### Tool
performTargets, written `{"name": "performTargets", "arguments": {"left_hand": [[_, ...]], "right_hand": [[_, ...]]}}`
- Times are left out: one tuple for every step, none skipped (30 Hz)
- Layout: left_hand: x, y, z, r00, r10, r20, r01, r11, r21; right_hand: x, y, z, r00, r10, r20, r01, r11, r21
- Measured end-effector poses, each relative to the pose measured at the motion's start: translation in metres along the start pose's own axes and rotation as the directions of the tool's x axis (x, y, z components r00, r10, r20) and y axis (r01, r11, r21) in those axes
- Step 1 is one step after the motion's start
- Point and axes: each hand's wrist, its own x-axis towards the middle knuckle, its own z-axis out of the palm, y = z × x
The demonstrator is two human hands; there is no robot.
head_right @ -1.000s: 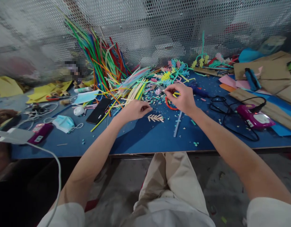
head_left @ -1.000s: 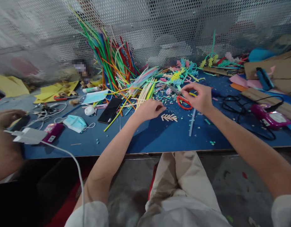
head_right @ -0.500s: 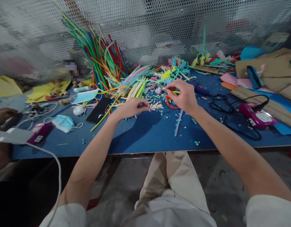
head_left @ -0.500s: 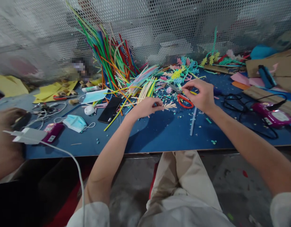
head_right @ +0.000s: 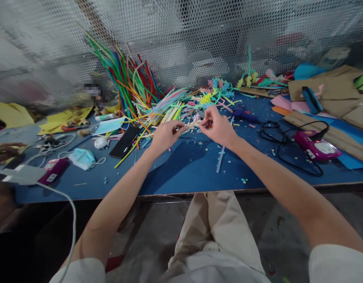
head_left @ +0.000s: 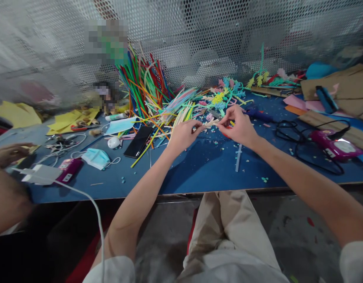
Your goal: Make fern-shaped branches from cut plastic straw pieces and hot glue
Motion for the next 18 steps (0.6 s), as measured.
{"name": "performTargets", "arguments": {"left_hand": [[-0.0002,0.0,0.0013,1.0,0.004,-0.004,-0.004,1.0,-0.001],[-0.0005,0.0,0.0025,1.0,0.006,-0.007,-0.006,1.0,-0.003],[-0.0008,-0.0001,0.0033,1.0,0.007,-0.011,-0.007,1.0,-0.006],[-0.0011,-0.0001,0.0039,1.0,0.008,-0.017,-0.009,1.0,-0.008],[-0.0014,-0.0001,0.0042,1.0,0.011,-0.02,-0.011,1.0,-0.009],[-0.0016,0.0,0.0044,1.0,0.015,-0.022,-0.015,1.0,-0.009],[-0.0018,0.0001,0.0044,1.0,0.019,-0.025,-0.019,1.0,-0.007],[-0.002,0.0002,0.0044,0.999,0.023,-0.026,-0.023,1.0,-0.004],[-0.0021,0.0003,0.0043,0.999,0.026,-0.025,-0.026,1.0,0.001],[-0.0022,0.0004,0.0043,0.999,0.028,-0.026,-0.028,1.0,0.006],[-0.0023,0.0005,0.0044,0.999,0.03,-0.028,-0.03,1.0,0.01],[-0.0023,0.0006,0.0045,0.999,0.032,-0.029,-0.031,0.999,0.015],[-0.0025,0.0007,0.0047,0.999,0.031,-0.027,-0.031,0.999,0.019],[-0.0026,0.0006,0.005,0.999,0.03,-0.027,-0.029,0.999,0.019],[-0.0028,0.0005,0.0053,0.999,0.028,-0.028,-0.028,0.999,0.017],[-0.003,0.0004,0.0055,0.999,0.028,-0.029,-0.027,1.0,0.016],[-0.0033,0.0001,0.0057,0.999,0.028,-0.03,-0.028,0.999,0.015],[-0.0035,-0.0001,0.0058,0.999,0.029,-0.033,-0.029,0.999,0.015]], "right_hand": [[0.0001,-0.0005,0.0005,1.0,0.006,-0.003,-0.006,1.0,-0.003],[0.0002,-0.0008,0.001,1.0,0.01,-0.011,-0.01,1.0,-0.008],[0.0003,-0.0008,0.0016,1.0,0.012,-0.019,-0.012,1.0,-0.013],[0.0004,-0.0006,0.0023,1.0,0.012,-0.026,-0.012,1.0,-0.019],[0.0005,-0.0002,0.003,0.999,0.011,-0.032,-0.012,1.0,-0.025],[0.0007,0.0005,0.0038,0.999,0.011,-0.037,-0.012,0.999,-0.032],[0.0008,0.0014,0.0045,0.999,0.011,-0.042,-0.012,0.999,-0.038],[0.0009,0.0024,0.0052,0.999,0.011,-0.047,-0.013,0.999,-0.042],[0.001,0.0034,0.0058,0.999,0.009,-0.052,-0.012,0.999,-0.043],[0.0011,0.0043,0.0063,0.998,0.007,-0.057,-0.01,0.999,-0.043],[0.0012,0.0051,0.0068,0.998,0.006,-0.062,-0.008,0.999,-0.042],[0.0012,0.0056,0.0071,0.998,0.004,-0.064,-0.006,0.999,-0.04],[0.0013,0.0059,0.0074,0.998,0.003,-0.066,-0.005,0.999,-0.037],[0.0013,0.006,0.0075,0.998,0.004,-0.068,-0.006,0.999,-0.033],[0.0012,0.006,0.0076,0.997,0.006,-0.073,-0.008,1.0,-0.028],[0.0011,0.0059,0.0076,0.997,0.007,-0.074,-0.009,1.0,-0.022],[0.0009,0.0058,0.0075,0.997,0.007,-0.075,-0.008,1.0,-0.017],[0.0007,0.0058,0.0073,0.997,0.005,-0.076,-0.006,1.0,-0.011]]}}
